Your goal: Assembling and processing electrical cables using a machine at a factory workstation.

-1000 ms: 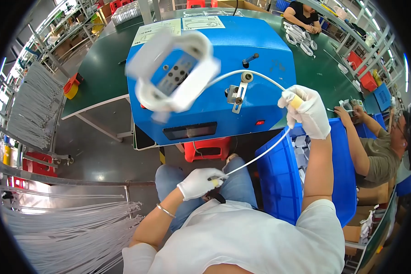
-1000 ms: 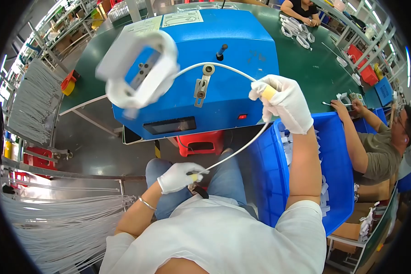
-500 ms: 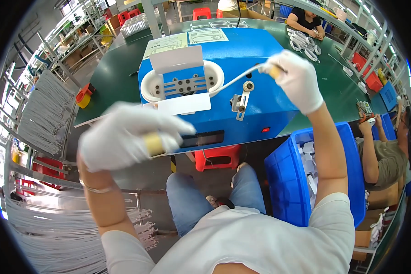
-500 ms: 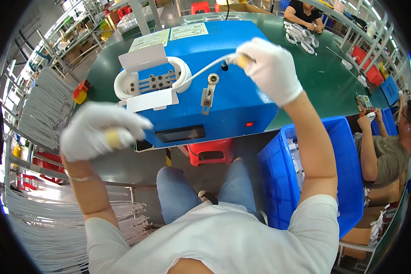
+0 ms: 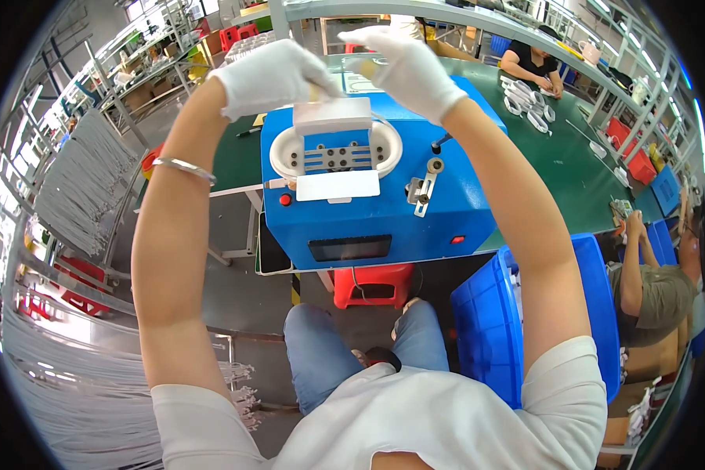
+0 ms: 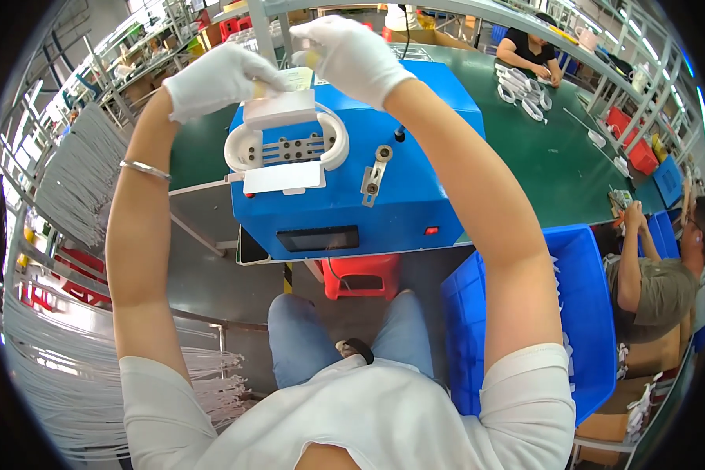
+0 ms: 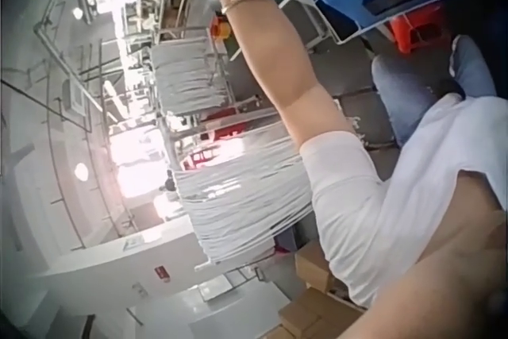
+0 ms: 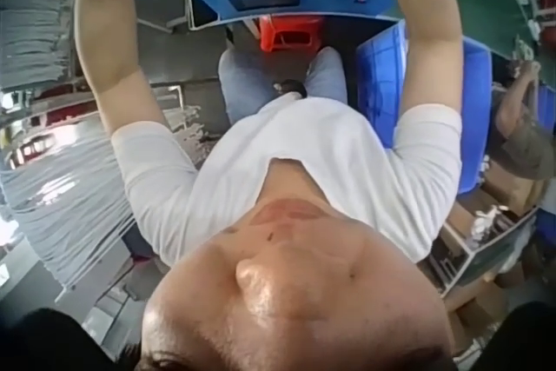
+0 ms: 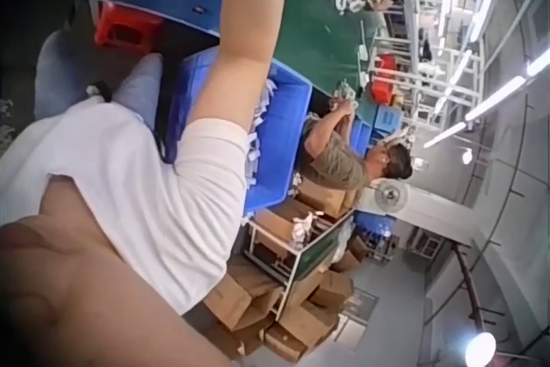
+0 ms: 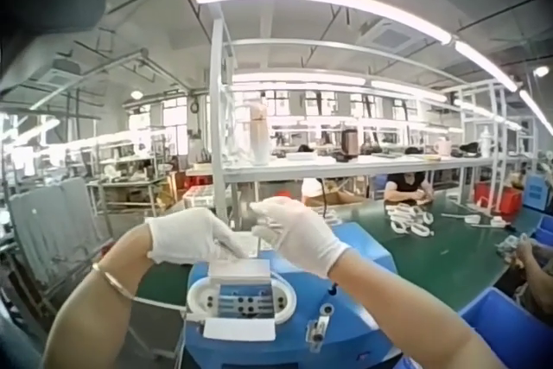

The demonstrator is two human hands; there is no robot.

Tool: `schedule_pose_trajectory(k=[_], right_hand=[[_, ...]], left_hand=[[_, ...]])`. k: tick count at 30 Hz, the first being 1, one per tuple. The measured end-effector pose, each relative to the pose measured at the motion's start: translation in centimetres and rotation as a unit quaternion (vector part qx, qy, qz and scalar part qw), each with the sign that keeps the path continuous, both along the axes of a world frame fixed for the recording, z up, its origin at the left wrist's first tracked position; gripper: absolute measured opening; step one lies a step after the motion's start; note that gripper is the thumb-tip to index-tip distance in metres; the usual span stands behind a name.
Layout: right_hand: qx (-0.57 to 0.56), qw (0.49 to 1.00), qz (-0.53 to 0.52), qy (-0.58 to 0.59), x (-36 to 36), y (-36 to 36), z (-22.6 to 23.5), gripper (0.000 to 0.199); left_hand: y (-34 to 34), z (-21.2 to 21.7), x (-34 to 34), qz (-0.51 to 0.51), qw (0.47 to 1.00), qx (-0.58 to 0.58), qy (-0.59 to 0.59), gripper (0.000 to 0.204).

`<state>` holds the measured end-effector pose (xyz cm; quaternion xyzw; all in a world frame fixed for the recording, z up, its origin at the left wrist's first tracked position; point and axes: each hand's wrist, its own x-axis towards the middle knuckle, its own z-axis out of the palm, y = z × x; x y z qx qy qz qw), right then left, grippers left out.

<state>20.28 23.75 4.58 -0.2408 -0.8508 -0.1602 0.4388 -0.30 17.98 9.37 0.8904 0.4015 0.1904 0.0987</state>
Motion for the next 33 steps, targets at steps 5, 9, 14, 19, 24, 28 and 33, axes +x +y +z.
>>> schedule_pose_trajectory(k=[5,9,14,19,24,28,33], right_hand=[[0.08,0.993,0.054,-0.062,1.1,-7.5,1.0,0.018],[0.073,0.981,-0.038,-0.177,0.3,-7.9,-0.6,0.013],[0.055,0.979,-0.057,-0.19,-0.5,-7.6,-1.0,0.012],[-0.073,0.955,-0.115,-0.262,-0.7,-7.6,0.1,0.015],[-0.417,0.896,-0.043,-0.147,0.0,-4.7,0.4,0.039],[-0.515,0.854,0.041,0.062,-0.7,-4.3,-1.7,0.051],[-0.326,0.944,0.047,-0.017,-0.9,-4.7,-1.6,0.037]], left_hand=[[-3.7,0.0,-3.3,0.094,0.994,-0.039,-0.034,0.019],[-4.8,-0.8,-3.4,0.094,0.995,-0.02,-0.012,0.019],[-5.3,-2.5,-3.2,0.117,0.992,0.045,0.023,0.02],[-5.2,-6.6,-0.4,0.143,0.96,0.231,-0.066,0.018],[-4.5,-8.0,0.1,0.112,0.941,0.301,-0.107,0.013],[-4.4,-8.2,0.1,0.109,0.938,0.306,-0.118,0.01],[-4.1,-8.0,0.0,0.18,0.895,0.404,-0.058,0.025]])
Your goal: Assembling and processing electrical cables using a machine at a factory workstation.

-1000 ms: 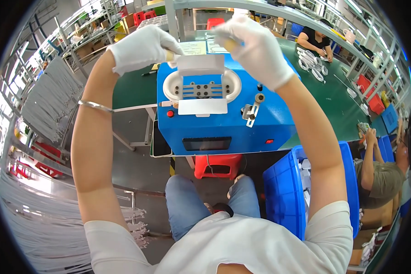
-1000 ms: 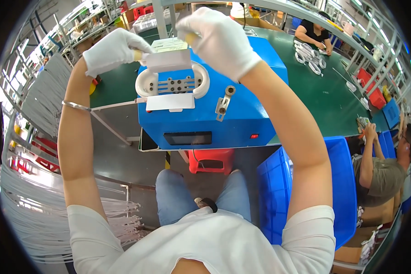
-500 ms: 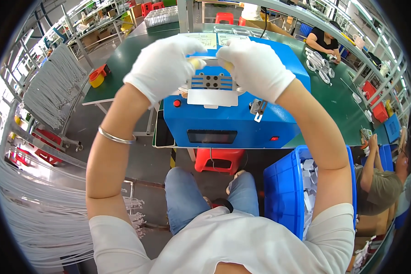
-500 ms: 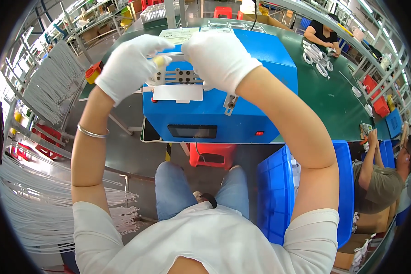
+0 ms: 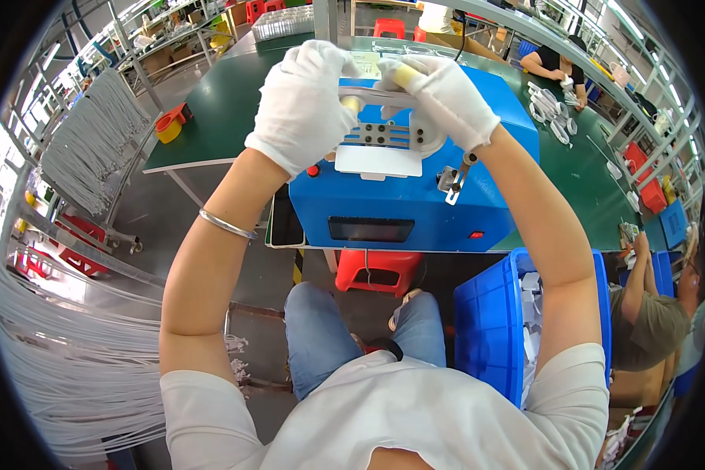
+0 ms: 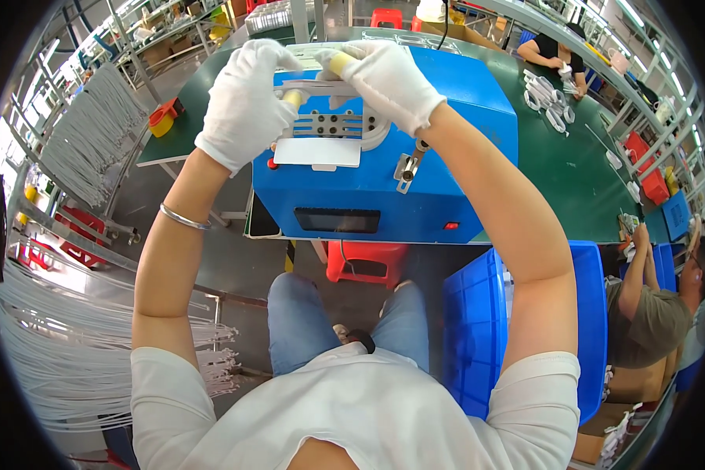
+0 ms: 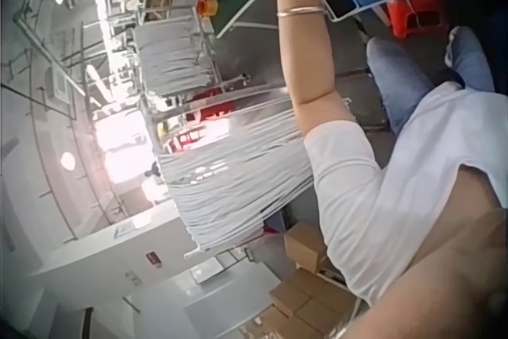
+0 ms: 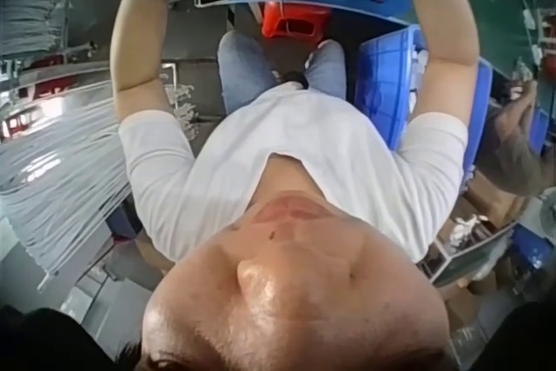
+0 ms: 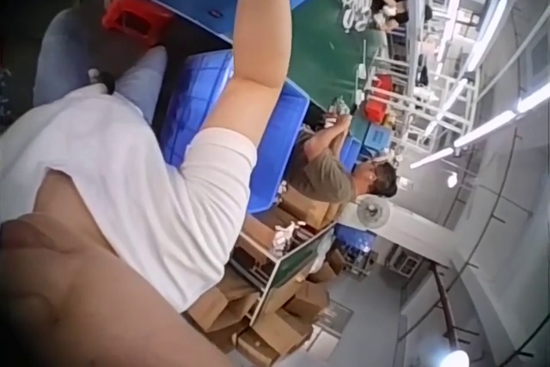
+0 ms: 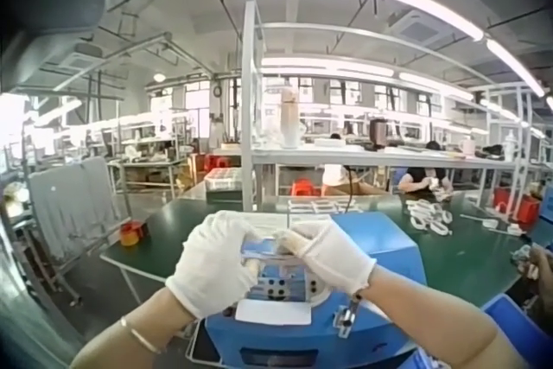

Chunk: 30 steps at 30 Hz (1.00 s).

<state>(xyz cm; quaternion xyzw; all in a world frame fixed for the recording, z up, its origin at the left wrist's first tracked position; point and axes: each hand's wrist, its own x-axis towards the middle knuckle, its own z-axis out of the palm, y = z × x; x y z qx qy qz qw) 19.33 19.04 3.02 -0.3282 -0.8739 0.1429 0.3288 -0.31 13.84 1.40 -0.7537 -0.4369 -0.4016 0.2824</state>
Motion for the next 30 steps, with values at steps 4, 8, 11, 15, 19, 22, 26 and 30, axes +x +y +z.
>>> schedule_pose_trajectory(k=[4,8,11,15,19,22,26,30], right_hand=[[-0.077,0.993,0.06,0.066,0.0,-0.8,0.0,0.019],[0.022,0.994,0.091,0.049,0.4,-1.6,0.3,0.013],[0.066,0.993,0.095,0.032,0.4,-1.7,0.5,0.011],[0.081,0.994,0.073,0.02,0.2,-1.2,0.7,0.01],[0.237,0.969,0.065,-0.031,-0.1,-1.4,0.5,0.009],[0.345,0.933,0.058,-0.079,-0.2,-2.3,0.4,0.011],[0.352,0.928,0.058,-0.107,0.3,-2.7,0.7,0.017],[0.032,0.998,0.046,-0.034,0.1,-1.3,1.5,0.014]], left_hand=[[0.0,0.5,0.1,-0.021,0.991,-0.126,-0.024,0.033],[0.2,0.1,0.1,-0.053,0.962,-0.259,-0.07,0.028],[0.1,-0.1,0.0,-0.069,0.968,-0.225,-0.084,0.027],[0.2,-0.3,0.0,-0.065,0.974,-0.204,-0.075,0.023],[0.2,-0.4,0.0,-0.067,0.977,-0.189,-0.073,0.021],[-0.4,0.0,0.2,-0.088,0.963,-0.231,-0.111,0.018],[-0.3,-0.1,0.1,-0.085,0.971,-0.2,-0.095,0.015],[-0.1,-0.4,0.0,-0.091,0.979,-0.163,-0.084,0.013]])
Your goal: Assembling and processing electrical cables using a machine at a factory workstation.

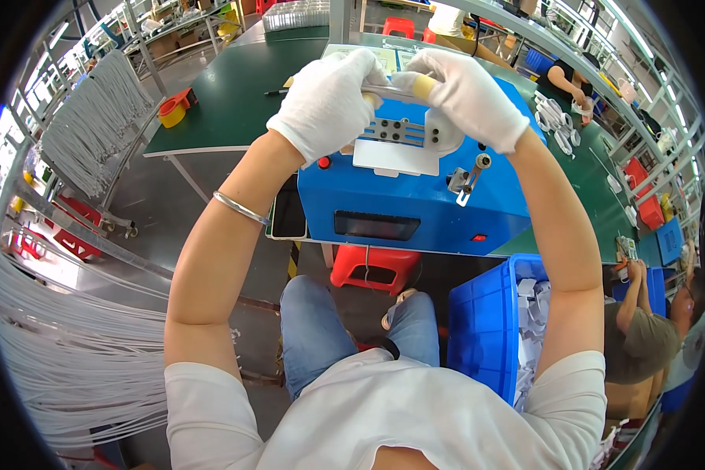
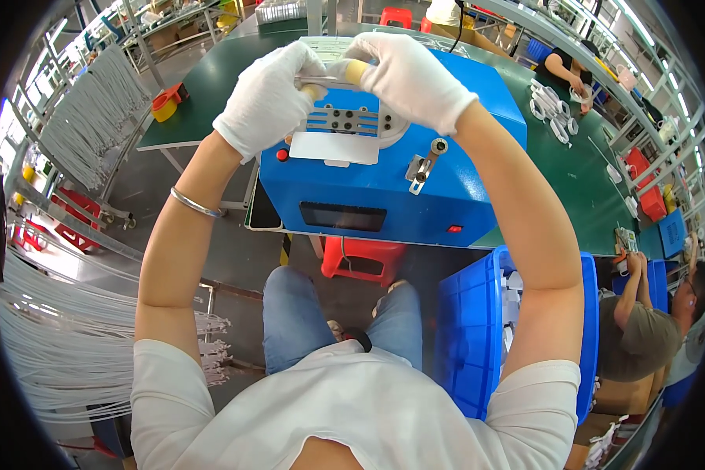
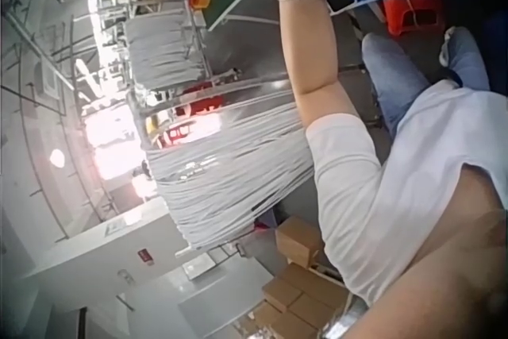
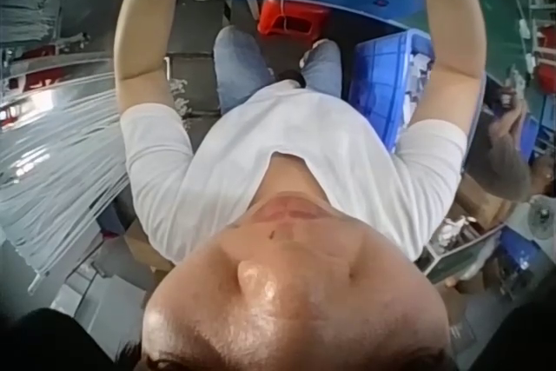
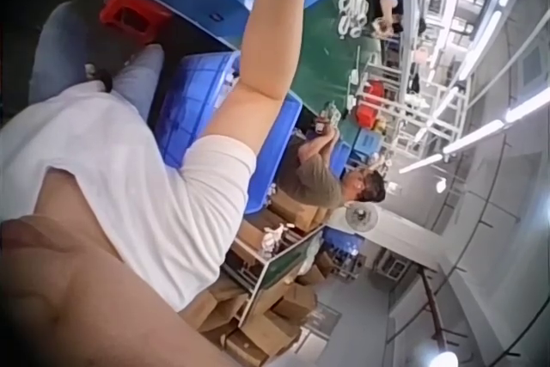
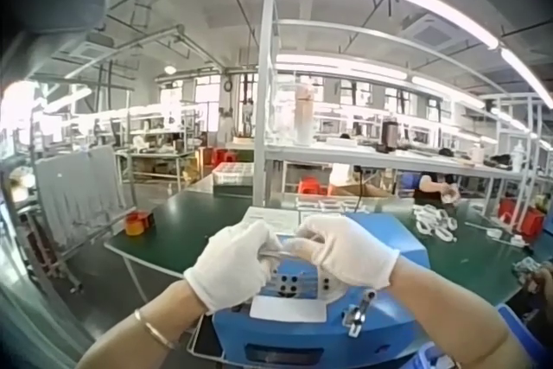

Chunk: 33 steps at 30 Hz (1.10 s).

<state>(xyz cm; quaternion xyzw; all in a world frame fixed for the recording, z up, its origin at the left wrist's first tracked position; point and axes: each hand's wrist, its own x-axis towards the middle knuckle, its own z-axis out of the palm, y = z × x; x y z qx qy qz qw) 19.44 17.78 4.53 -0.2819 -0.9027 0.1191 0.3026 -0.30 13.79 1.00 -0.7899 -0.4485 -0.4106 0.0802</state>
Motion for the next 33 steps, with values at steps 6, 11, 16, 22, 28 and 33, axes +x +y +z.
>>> schedule_pose_trajectory(k=[6,11,16,22,28,33], right_hand=[[-0.111,0.992,-0.046,-0.026,-1.2,-0.2,-0.3,0.013],[-0.236,0.965,0.014,0.113,0.8,0.6,-2.0,0.04],[-0.248,0.952,0.134,0.124,3.3,1.3,-3.4,0.054],[-0.229,0.971,0.036,0.055,1.8,-0.4,-1.7,0.042],[-0.175,0.984,0.022,-0.007,1.7,-0.2,-1.1,0.037],[-0.091,0.994,0.017,-0.064,1.6,-1.2,0.4,0.031]], left_hand=[[-0.7,0.5,0.2,0.019,0.997,-0.067,-0.02,0.014],[-1.7,-2.1,-0.9,0.092,0.975,0.171,-0.104,0.024],[-5.1,-6.9,0.7,-0.112,0.868,-0.139,-0.463,0.032],[-4.9,-7.0,1.3,-0.099,0.887,-0.051,-0.448,0.033],[-6.1,-11.3,4.4,-0.21,0.675,-0.28,-0.649,0.041],[-6.0,-8.3,7.0,-0.395,0.598,-0.255,-0.649,0.047]])
